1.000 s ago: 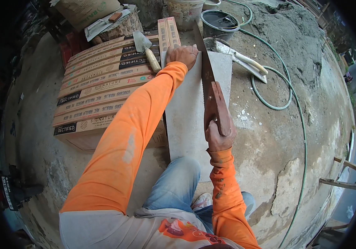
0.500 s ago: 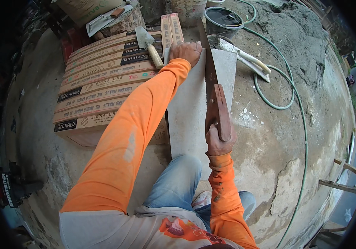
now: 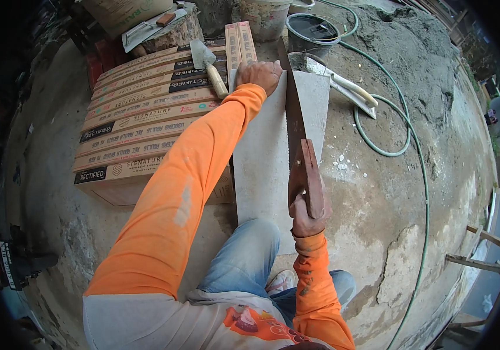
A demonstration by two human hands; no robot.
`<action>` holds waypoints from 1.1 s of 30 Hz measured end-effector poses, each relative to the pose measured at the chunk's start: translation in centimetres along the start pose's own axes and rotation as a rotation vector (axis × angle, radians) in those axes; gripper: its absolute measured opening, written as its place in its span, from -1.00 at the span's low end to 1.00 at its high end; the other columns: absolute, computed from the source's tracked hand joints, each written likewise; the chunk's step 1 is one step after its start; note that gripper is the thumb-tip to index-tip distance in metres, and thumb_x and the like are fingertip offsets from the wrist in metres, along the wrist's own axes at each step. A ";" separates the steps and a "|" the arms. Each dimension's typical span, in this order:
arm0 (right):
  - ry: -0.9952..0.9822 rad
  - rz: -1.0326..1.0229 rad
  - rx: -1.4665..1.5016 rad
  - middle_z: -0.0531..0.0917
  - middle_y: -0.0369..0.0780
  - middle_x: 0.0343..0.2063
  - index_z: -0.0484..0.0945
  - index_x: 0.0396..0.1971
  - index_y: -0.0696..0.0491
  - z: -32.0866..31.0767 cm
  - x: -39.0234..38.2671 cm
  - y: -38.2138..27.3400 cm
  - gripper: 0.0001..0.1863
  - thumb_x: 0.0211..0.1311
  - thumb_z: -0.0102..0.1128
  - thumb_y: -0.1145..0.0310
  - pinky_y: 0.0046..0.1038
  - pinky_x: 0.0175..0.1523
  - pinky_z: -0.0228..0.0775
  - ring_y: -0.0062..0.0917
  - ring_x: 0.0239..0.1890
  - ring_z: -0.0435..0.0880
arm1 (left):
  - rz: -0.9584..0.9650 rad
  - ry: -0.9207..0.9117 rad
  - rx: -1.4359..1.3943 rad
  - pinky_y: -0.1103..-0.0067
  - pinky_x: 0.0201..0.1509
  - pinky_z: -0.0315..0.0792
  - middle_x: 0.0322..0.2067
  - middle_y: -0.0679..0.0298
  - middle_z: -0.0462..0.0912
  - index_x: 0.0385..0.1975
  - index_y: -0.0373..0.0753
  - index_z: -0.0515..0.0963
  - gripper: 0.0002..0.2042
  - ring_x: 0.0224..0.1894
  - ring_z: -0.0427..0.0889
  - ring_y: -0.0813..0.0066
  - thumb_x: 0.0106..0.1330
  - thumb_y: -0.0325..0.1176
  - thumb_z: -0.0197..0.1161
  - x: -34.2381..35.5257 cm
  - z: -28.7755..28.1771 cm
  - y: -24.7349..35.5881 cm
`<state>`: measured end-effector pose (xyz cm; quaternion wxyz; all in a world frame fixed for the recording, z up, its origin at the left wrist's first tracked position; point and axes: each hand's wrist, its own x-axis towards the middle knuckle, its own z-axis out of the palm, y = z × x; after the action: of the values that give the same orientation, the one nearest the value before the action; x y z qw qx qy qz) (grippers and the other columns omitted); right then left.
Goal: The person saws a tile by hand while holding it steady on a stack of boxes.
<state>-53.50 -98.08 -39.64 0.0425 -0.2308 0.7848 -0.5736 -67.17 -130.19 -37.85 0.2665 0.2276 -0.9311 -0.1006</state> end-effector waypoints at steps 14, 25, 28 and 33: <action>-0.052 -0.078 -0.075 0.54 0.02 0.12 0.41 0.21 0.20 -0.3 0.3 -1.0 -0.35 -0.02 0.04 0.59 -0.45 0.08 0.45 -0.16 0.08 0.61 | -0.064 0.014 0.044 0.22 0.00 0.33 -0.42 0.08 0.71 -0.49 -0.21 0.67 -0.52 -0.27 0.66 0.07 0.43 -0.08 -0.15 0.4 -0.1 0.1; 0.025 -0.025 0.033 0.61 0.02 -0.01 0.49 0.08 0.25 1.3 1.5 -0.8 -0.50 0.06 0.15 0.52 -0.40 0.04 0.46 -0.20 -0.06 0.67 | -0.050 0.024 0.055 0.23 0.00 0.34 -0.42 0.07 0.71 -0.50 -0.20 0.67 -0.52 -0.27 0.66 0.07 0.44 -0.06 -0.13 0.0 -0.5 0.5; 0.008 -0.102 -0.063 0.59 0.02 0.04 0.45 0.16 0.21 0.9 0.1 -0.7 -0.43 0.02 0.09 0.57 -0.41 0.02 0.48 -0.19 -0.03 0.66 | -0.050 0.049 0.035 0.22 -0.02 0.34 -0.42 0.05 0.71 -0.51 -0.21 0.67 -0.50 -0.27 0.66 0.05 0.44 -0.05 -0.15 0.2 0.4 -0.3; -0.125 -0.011 -0.372 0.47 -0.11 0.25 0.38 0.27 0.16 -3.9 -8.0 -6.6 -0.18 -0.23 -0.08 0.63 -0.49 -0.01 0.49 -0.23 0.03 0.64 | -0.033 0.029 -0.004 0.23 -0.01 0.34 -0.43 0.07 0.71 -0.54 -0.21 0.66 -0.50 -0.28 0.66 0.06 0.44 -0.04 -0.13 -0.5 -0.8 0.6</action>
<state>-45.65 -92.89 -33.85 0.0445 -0.2743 0.8718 -0.4033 -66.56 -129.48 -37.20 0.2787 0.2438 -0.9231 -0.1037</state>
